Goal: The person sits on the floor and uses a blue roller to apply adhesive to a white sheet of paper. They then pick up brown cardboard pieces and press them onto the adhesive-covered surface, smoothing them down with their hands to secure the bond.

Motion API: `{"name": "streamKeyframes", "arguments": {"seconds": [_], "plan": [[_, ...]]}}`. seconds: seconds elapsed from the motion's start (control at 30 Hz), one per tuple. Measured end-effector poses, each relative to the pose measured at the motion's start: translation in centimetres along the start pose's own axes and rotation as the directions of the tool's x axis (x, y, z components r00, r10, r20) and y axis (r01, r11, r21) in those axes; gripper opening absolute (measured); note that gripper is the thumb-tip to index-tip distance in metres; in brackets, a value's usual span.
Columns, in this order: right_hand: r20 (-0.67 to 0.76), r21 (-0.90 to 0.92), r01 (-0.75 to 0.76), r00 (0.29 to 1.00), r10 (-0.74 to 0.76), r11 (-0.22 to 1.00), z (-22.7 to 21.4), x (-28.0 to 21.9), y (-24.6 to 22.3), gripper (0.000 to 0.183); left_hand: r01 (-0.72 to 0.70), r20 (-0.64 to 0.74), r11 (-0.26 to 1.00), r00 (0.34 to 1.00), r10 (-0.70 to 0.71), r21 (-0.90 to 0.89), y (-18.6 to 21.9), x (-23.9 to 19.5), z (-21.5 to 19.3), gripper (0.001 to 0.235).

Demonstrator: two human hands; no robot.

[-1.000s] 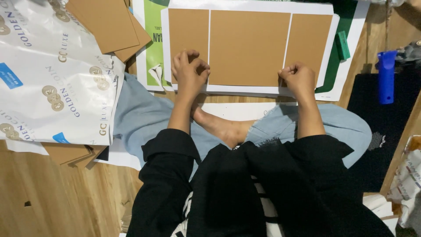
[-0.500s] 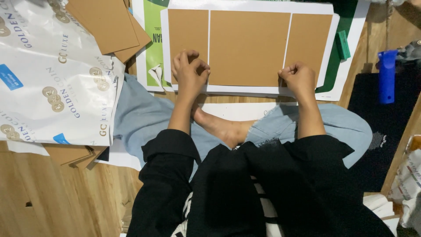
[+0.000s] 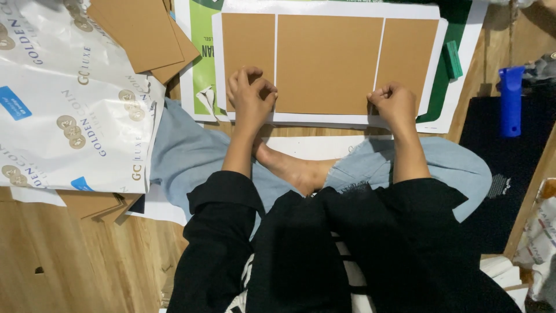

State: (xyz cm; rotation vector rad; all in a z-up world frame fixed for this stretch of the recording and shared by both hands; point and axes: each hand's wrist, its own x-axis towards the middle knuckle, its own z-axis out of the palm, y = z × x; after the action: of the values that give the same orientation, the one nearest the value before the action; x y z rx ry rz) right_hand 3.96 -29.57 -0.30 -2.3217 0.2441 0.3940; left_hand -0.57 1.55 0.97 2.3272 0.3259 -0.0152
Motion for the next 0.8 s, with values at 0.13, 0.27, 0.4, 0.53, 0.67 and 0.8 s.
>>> {"name": "streamKeyframes", "arguments": {"seconds": [0.13, 0.27, 0.4, 0.53, 0.67, 0.8], "plan": [[-0.006, -0.022, 0.010, 1.000, -0.010, 1.000, 0.0, -0.2, -0.3, 0.014, 0.018, 0.012, 1.000, 1.000, -0.018, -0.011, 0.2, 0.0, -0.2, 0.016], [-0.015, -0.054, 0.019, 1.000, -0.020, 0.998, 0.6, 0.3, 0.6, 0.015, 0.018, 0.025, 1.000, 1.000, -0.018, 0.008, 0.5, 0.1, -0.1, 0.015], [-0.050, -0.128, -0.003, 0.999, -0.003, 0.992, 1.3, 0.8, 1.3, 0.015, -0.009, -0.032, 0.975, 0.999, 0.016, 0.223, 0.8, -0.2, 2.3, 0.021], [-0.071, -0.211, -0.043, 0.997, 0.029, 0.977, 1.9, 1.3, 1.6, 0.011, -0.203, -0.041, 0.877, 0.969, 0.245, 0.437, 4.1, -0.6, 4.0, 0.033], [-0.058, -0.241, -0.075, 0.996, 0.063, 0.968, 3.0, 2.1, 3.4, 0.012, -0.391, 0.077, 0.862, 0.918, 0.388, 0.323, 6.2, 0.7, 9.2, 0.052], [-0.127, -0.244, 0.035, 0.990, -0.068, 0.969, 4.1, 2.4, 4.1, 0.012, -0.487, 0.143, 0.754, 0.867, 0.476, 0.441, 8.4, 2.7, 12.7, 0.062]]}}
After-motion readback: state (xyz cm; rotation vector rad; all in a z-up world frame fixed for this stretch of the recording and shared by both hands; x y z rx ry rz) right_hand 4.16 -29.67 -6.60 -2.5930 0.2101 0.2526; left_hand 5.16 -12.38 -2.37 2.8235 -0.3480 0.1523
